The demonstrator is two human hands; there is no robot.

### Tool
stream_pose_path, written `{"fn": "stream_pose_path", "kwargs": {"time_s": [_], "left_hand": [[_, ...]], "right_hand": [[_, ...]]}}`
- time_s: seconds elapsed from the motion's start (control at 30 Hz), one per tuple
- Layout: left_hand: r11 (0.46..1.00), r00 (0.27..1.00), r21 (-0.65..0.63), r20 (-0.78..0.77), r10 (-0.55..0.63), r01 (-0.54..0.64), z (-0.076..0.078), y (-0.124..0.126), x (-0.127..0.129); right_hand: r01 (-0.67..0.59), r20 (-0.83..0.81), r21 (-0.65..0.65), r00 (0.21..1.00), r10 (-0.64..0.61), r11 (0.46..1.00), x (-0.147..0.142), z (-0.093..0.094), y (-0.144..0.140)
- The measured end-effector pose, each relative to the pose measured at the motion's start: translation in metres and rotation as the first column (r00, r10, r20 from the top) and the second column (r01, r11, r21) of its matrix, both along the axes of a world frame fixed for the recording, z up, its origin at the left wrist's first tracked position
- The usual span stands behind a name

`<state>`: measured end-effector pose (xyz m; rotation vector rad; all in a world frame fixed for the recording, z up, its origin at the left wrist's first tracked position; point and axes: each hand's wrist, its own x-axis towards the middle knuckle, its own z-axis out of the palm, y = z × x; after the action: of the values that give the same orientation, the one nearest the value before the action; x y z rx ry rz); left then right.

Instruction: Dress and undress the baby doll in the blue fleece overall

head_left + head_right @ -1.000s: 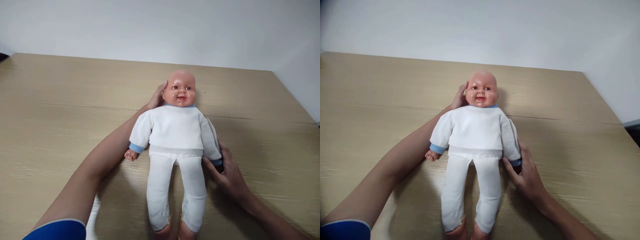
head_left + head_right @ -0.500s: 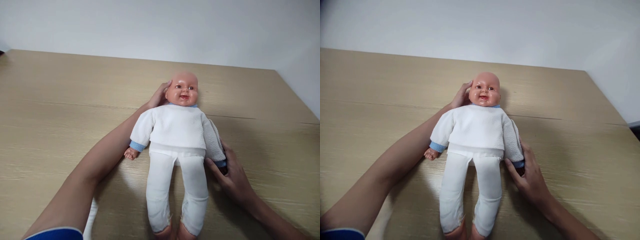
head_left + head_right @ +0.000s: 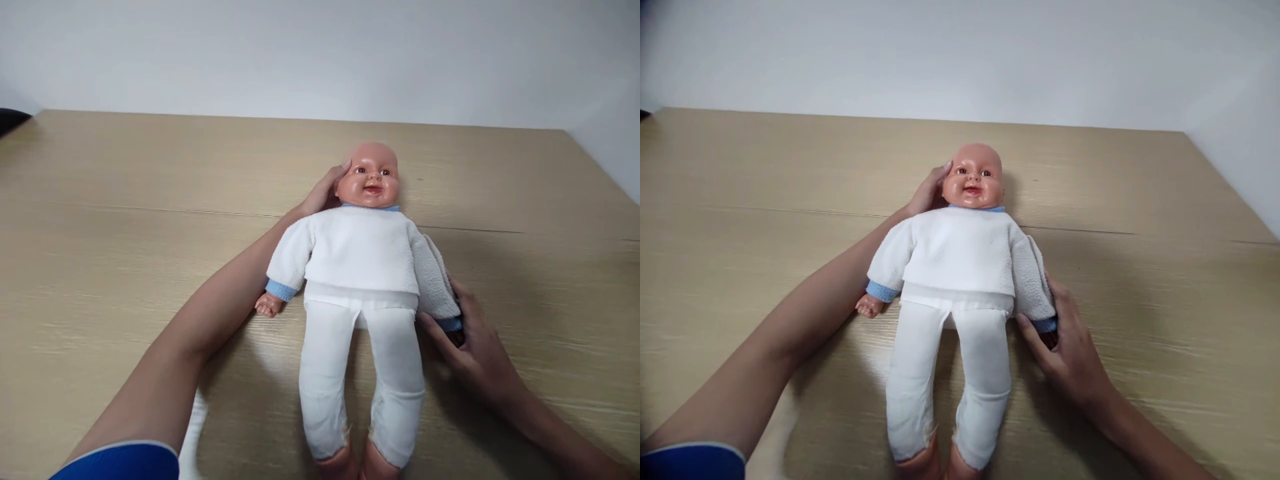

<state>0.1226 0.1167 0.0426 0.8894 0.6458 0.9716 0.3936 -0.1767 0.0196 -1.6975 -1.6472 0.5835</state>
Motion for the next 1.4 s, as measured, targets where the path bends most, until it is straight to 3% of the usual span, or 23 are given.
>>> {"fn": "stream_pose_path", "kwargs": {"time_s": [0.3,0.7,1.1,1.4], "left_hand": [[0.999,0.999,0.009,-0.010,-0.043,0.043,-0.002,0.002,0.002],[0.985,0.987,0.053,-0.003,-0.163,0.163,0.000,0.005,0.000],[0.999,0.999,0.019,-0.016,-0.048,0.049,-0.002,0.008,0.001],[0.988,0.990,0.059,-0.028,-0.138,0.140,-0.006,0.015,0.002]], "right_hand": [[-0.015,-0.007,0.040,1.000,0.015,0.999,0.001,-0.001,0.004],[0.006,0.017,-0.017,1.000,-0.006,1.000,0.001,0.003,0.006],[-0.033,-0.034,-0.012,0.999,0.032,0.999,0.001,0.001,0.009],[-0.048,-0.079,-0.002,0.996,0.047,0.999,-0.003,0.002,0.019]]}}
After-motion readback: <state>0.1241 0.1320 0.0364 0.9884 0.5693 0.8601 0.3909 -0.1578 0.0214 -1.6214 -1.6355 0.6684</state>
